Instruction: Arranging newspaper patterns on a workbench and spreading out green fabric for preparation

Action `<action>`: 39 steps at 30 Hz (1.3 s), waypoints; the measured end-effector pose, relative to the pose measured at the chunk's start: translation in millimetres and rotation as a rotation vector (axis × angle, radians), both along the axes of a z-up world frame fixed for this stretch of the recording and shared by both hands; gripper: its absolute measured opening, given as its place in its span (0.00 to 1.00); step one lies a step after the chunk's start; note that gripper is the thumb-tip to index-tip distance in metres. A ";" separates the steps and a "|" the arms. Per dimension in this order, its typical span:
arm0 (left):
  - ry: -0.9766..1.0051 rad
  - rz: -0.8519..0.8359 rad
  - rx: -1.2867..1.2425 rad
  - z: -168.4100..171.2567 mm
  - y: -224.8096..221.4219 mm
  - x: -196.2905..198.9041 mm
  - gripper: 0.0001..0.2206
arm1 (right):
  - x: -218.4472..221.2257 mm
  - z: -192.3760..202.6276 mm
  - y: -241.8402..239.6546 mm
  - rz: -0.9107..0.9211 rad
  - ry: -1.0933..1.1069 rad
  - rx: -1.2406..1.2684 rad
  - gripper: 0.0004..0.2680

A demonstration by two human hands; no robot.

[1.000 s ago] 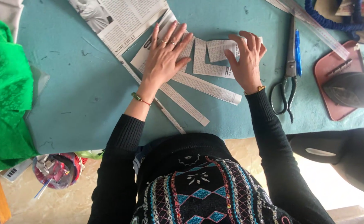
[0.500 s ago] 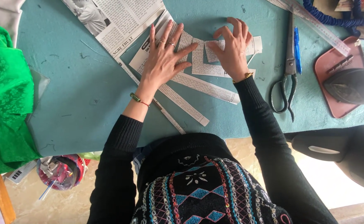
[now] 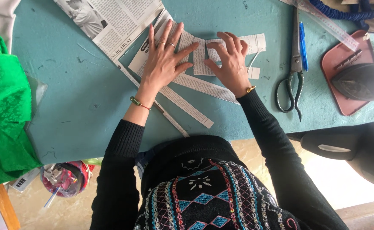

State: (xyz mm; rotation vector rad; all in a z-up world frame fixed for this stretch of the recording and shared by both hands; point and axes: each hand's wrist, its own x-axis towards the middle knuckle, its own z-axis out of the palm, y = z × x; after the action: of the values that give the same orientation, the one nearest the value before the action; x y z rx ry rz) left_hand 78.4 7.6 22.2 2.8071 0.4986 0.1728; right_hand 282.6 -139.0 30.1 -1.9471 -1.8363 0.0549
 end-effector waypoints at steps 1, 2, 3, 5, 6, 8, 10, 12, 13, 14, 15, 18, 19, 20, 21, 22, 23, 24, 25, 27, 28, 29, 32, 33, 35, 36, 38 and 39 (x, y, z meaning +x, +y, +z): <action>0.000 -0.005 0.000 -0.2 -0.2 0.3 0.26 | 1.8 -2.0 -3.4 -0.005 0.000 0.000 0.11; 0.019 0.001 -0.004 -0.4 0.0 1.1 0.26 | 4.0 -3.9 -6.8 -0.057 0.011 -0.002 0.11; 0.038 0.006 -0.008 -0.6 0.0 1.9 0.26 | 6.1 -5.9 -10.3 -0.109 0.022 -0.004 0.11; 0.059 0.006 -0.013 -2.2 1.2 3.0 0.26 | 24.3 -18.9 -24.6 -0.265 -0.079 0.027 0.11; 0.083 0.012 -0.019 -3.3 1.0 2.6 0.26 | 32.2 -26.0 -32.8 -0.415 -0.178 0.058 0.11; 0.107 0.020 -0.048 -7.1 1.7 4.2 0.26 | 46.5 -21.0 -49.0 -0.543 -0.164 0.064 0.13; 0.129 0.027 -0.075 -8.6 2.1 5.5 0.26 | 57.6 -22.2 -63.0 -0.673 -0.152 0.074 0.18; 0.198 0.043 -0.079 -7.8 3.1 6.5 0.29 | 65.5 -29.9 -73.7 -0.738 -0.132 -0.004 0.15; 0.195 0.035 -0.075 -7.1 3.0 7.0 0.29 | 65.4 -29.1 -72.8 -0.746 -0.134 0.000 0.15; 0.216 0.042 -0.077 -6.3 2.6 7.1 0.29 | 64.3 -28.4 -72.9 -0.746 -0.119 -0.015 0.09; 0.237 0.050 -0.079 -5.5 2.1 7.2 0.29 | 63.3 -27.7 -73.2 -0.746 -0.104 -0.031 0.02; 0.222 0.047 -0.031 -8.3 1.4 6.0 0.28 | 75.2 -39.4 -74.1 -0.725 -0.148 -0.022 0.01; 0.219 0.037 -0.028 -6.0 0.8 6.5 0.28 | 81.1 -40.8 -76.8 -0.735 -0.150 -0.021 0.01; 0.184 0.036 -0.035 -4.0 0.0 6.0 0.27 | 86.3 -42.5 -79.3 -0.724 -0.165 -0.045 0.01; 0.148 0.034 -0.043 -2.2 -0.5 5.1 0.27 | 91.3 -44.3 -81.5 -0.712 -0.179 -0.069 0.02; 0.147 0.029 -0.041 -1.5 -1.1 5.4 0.27 | 100.5 -46.2 -86.0 -0.718 -0.180 -0.067 0.02; 0.142 0.031 -0.052 -0.7 -1.4 5.5 0.27 | 109.6 -48.1 -90.2 -0.813 -0.238 -0.154 0.02; 0.136 0.036 -0.063 -0.1 -1.7 5.6 0.27 | 119.2 -49.9 -93.7 -0.903 -0.296 -0.242 0.03; 0.134 0.033 -0.062 -0.2 -1.3 5.6 0.27 | 117.0 -40.2 -95.3 -0.906 -0.297 -0.241 0.03; 0.126 0.037 -0.058 -0.8 -1.5 5.4 0.27 | 112.8 -20.9 -99.0 -0.910 -0.282 -0.015 0.14; 0.125 0.035 -0.057 -0.3 -1.5 5.5 0.27 | 112.3 -26.6 -97.1 -0.913 -0.283 -0.014 0.14; 0.104 0.031 -0.061 0.1 -1.5 5.6 0.27 | 111.8 -32.3 -95.2 -0.872 -0.147 0.005 0.10; 0.080 0.024 -0.064 1.8 -1.9 5.5 0.26 | 97.4 -37.4 -90.1 -0.799 0.093 -0.009 0.06; 0.074 0.024 -0.061 2.4 -1.8 5.6 0.26 | 90.8 -36.8 -88.1 -0.764 0.196 -0.040 0.07; 0.074 0.022 -0.054 1.8 -1.2 6.0 0.26 | 87.2 -43.0 -81.9 -0.800 0.167 -0.015 0.10; 0.074 0.019 -0.049 1.2 -1.5 5.9 0.26 | 84.9 -46.2 -79.5 -0.837 0.136 0.008 0.13; 0.067 0.019 -0.049 1.9 -1.8 5.5 0.26 | 84.7 -43.4 -72.4 -0.874 0.120 -0.032 0.12; 0.060 0.019 -0.048 2.3 -2.0 5.6 0.26 | 84.9 -41.8 -69.0 -0.910 0.104 -0.072 0.12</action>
State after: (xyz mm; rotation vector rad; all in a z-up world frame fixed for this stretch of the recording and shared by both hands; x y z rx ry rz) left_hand 84.1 5.6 24.5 2.7681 0.5360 0.0790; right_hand 367.5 -208.0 -11.7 -2.5791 -0.7592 -0.0679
